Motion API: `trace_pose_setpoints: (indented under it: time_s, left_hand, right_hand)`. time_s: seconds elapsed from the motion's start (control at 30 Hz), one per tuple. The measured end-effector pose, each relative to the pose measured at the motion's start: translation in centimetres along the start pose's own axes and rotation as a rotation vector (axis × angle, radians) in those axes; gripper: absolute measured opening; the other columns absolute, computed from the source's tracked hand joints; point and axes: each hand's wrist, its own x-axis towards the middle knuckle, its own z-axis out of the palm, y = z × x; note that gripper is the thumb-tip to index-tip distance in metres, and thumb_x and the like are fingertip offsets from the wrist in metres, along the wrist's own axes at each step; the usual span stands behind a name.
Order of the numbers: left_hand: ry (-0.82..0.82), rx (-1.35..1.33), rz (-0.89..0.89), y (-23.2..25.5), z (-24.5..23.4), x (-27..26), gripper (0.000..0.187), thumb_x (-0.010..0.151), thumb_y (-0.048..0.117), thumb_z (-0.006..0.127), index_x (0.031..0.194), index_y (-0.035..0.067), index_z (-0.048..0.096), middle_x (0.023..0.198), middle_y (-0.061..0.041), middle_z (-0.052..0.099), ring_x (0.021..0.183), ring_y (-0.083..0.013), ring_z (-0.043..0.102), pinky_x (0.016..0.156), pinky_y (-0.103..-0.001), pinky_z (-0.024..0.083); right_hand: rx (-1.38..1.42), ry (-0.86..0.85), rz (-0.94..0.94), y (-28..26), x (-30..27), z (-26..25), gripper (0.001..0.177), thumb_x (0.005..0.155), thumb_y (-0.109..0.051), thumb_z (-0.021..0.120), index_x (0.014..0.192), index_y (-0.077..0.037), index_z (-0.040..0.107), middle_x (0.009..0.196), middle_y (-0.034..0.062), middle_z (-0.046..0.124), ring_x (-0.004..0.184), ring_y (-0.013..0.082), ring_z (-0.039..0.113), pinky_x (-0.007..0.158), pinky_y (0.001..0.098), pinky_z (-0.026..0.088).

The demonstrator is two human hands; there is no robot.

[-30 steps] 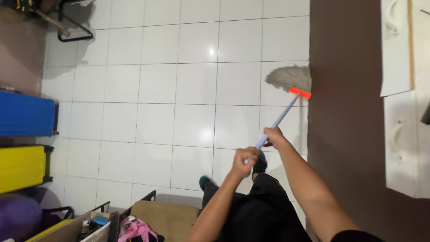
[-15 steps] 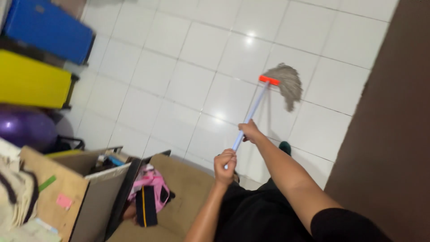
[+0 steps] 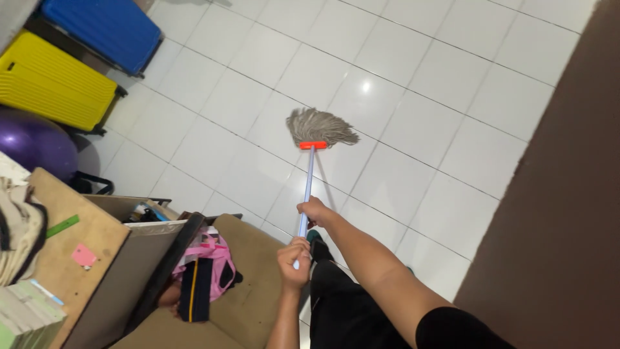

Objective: The recorder is mopping the tiled floor of a house using a mop and a bucket of water.

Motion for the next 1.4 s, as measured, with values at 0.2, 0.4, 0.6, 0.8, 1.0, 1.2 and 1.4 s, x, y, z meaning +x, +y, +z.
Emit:
trace_pose_setpoints:
  time_s: [0.2, 0.4, 0.6, 0.8, 1.0, 1.2, 1.4]
  left_hand:
    - [-0.175, -0.04, -0.002, 1.1, 10.5, -3.0, 0.022, 0.081, -0.001, 0.054, 0.063, -0.002, 0.041, 0.062, -0.012, 0.05, 0.064, -0.026, 0.055, 0.071, -0.036, 0.053]
    - [-0.41, -0.105, 0.0, 2.4, 24.3, -8.0, 0.016, 0.079, 0.0, 0.053, 0.065, -0.003, 0.045, 0.066, -0.014, 0.054, 0.066, -0.0279, 0.059, 0.072, -0.037, 0.054]
    - [-0.603, -0.129, -0.103, 1.4, 32.0, -11.0, 0.015, 0.081, 0.0, 0.054, 0.067, -0.006, 0.052, 0.068, -0.015, 0.06, 0.065, -0.0277, 0.061, 0.066, -0.036, 0.051]
    - [-0.595, -0.339, -0.185, 1.4, 32.9, -16.8, 0.019, 0.084, -0.002, 0.055, 0.066, -0.007, 0.051, 0.068, -0.016, 0.059, 0.07, -0.0287, 0.06, 0.076, -0.038, 0.053]
    - [-0.316, -0.203, -0.21, 2.6, 20.4, -20.6, 0.021, 0.086, -0.004, 0.056, 0.066, -0.007, 0.05, 0.063, -0.013, 0.052, 0.066, -0.0276, 0.056, 0.085, -0.041, 0.055]
    - [-0.12, -0.003, -0.141, 6.9, 6.2, -23.7, 0.02, 0.082, -0.004, 0.056, 0.064, -0.005, 0.049, 0.062, -0.012, 0.052, 0.064, -0.0262, 0.057, 0.086, -0.042, 0.055]
    - [0.018, 0.12, -0.111, 10.8, -4.9, -27.3, 0.017, 0.08, -0.005, 0.055, 0.064, -0.005, 0.047, 0.064, -0.012, 0.052, 0.063, -0.0248, 0.055, 0.082, -0.04, 0.055]
  right_hand:
    - [0.086, 0.111, -0.081, 5.1, -4.7, -12.9, 0.022, 0.078, -0.013, 0.067, 0.094, -0.002, 0.056, 0.066, 0.0085, 0.051, 0.052, 0.0228, 0.05, 0.042, 0.0462, 0.055]
    - [0.239, 0.306, -0.051, 13.2, -12.5, -28.2, 0.027, 0.079, -0.016, 0.067, 0.099, -0.007, 0.053, 0.069, 0.0077, 0.055, 0.053, 0.0216, 0.052, 0.044, 0.0454, 0.055]
    - [0.463, 0.444, -0.068, 21.7, -16.5, -37.6, 0.024, 0.08, -0.018, 0.066, 0.097, -0.005, 0.054, 0.071, 0.0065, 0.054, 0.057, 0.0219, 0.058, 0.043, 0.0446, 0.055]
    - [0.436, 0.556, 0.04, 29.2, -19.2, -39.2, 0.022, 0.081, -0.016, 0.064, 0.093, 0.001, 0.059, 0.069, 0.0119, 0.052, 0.052, 0.0242, 0.05, 0.041, 0.0447, 0.054]
    - [0.344, 0.524, -0.001, 27.0, -17.8, -25.4, 0.041, 0.078, -0.013, 0.067, 0.11, 0.002, 0.047, 0.074, 0.0113, 0.054, 0.054, 0.0236, 0.057, 0.041, 0.0448, 0.051]
    - [0.172, 0.275, -0.032, 25.1, -14.1, -7.6, 0.06, 0.077, -0.015, 0.069, 0.127, -0.006, 0.036, 0.077, 0.0128, 0.057, 0.055, 0.025, 0.059, 0.037, 0.0429, 0.047]
    - [0.049, 0.069, -0.098, 23.9, -14.3, 9.0, 0.045, 0.079, -0.014, 0.067, 0.116, -0.002, 0.045, 0.071, 0.0127, 0.058, 0.049, 0.0255, 0.059, 0.035, 0.0434, 0.048]
